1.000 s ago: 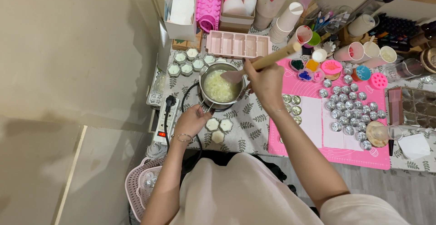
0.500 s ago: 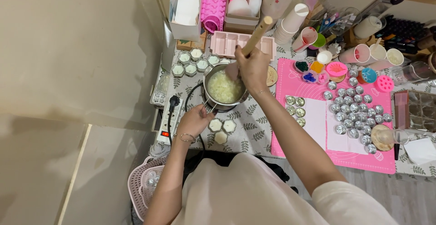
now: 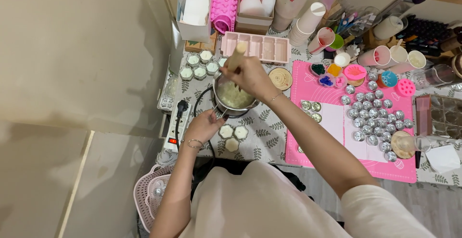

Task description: Preparing decorative wax shapes in a silicone mold and stirring wax in a melting pot for candle production.

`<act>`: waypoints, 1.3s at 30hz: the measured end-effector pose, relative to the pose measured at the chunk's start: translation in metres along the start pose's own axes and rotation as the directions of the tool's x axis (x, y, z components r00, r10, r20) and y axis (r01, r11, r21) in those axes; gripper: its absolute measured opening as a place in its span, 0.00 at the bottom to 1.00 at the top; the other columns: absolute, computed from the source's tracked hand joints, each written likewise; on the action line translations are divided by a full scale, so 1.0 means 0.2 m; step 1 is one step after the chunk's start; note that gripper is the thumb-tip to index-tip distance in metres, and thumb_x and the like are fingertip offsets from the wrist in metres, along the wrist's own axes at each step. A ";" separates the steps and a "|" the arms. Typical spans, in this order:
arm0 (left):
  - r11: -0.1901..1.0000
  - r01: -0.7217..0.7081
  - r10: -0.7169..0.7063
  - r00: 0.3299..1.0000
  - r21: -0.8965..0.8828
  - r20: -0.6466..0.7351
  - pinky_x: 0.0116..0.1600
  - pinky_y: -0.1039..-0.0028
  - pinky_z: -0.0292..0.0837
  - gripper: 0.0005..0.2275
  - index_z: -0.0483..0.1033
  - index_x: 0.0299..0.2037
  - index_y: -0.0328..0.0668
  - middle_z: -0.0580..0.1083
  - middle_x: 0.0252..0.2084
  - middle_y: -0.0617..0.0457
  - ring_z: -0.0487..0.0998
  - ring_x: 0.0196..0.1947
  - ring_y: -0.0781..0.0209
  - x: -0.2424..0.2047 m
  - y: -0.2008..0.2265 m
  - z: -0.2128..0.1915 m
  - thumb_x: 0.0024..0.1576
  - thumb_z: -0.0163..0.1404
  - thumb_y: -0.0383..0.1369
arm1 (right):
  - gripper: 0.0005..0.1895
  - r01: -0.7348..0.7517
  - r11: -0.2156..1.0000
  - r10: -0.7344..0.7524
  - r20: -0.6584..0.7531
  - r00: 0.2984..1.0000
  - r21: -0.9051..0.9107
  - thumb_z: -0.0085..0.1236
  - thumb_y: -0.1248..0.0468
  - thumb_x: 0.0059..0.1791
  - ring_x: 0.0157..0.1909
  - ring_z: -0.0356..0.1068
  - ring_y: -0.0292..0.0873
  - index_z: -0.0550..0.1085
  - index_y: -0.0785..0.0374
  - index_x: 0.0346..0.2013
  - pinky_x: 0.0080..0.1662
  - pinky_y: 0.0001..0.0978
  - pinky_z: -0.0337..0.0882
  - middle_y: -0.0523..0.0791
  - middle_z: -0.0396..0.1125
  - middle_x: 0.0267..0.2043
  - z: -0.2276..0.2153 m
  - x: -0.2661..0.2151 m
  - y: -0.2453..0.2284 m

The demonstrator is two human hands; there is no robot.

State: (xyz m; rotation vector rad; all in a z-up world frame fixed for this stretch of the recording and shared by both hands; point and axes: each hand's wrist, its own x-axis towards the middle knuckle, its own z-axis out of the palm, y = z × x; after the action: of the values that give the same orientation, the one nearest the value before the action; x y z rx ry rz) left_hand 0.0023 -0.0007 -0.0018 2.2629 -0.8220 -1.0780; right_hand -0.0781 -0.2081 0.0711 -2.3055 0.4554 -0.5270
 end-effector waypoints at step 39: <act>1.000 -0.026 0.025 0.999 -0.009 -0.043 0.34 0.65 0.69 0.17 0.71 0.28 0.40 0.74 0.23 0.48 0.75 0.25 0.54 -0.01 0.01 0.02 0.52 0.58 0.46 | 0.14 -0.380 0.925 0.357 -0.294 0.886 -0.023 0.65 0.63 0.46 0.21 0.75 0.43 0.78 0.75 0.27 0.29 0.36 0.74 0.53 0.73 0.21 -0.25 -0.17 0.04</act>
State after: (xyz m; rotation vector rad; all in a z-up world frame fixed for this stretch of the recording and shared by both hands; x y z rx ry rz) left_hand -0.0027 -0.0015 -0.0033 2.2533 -0.8244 -1.0163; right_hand -0.1334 -0.2269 0.0899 -2.1455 1.0503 -0.6599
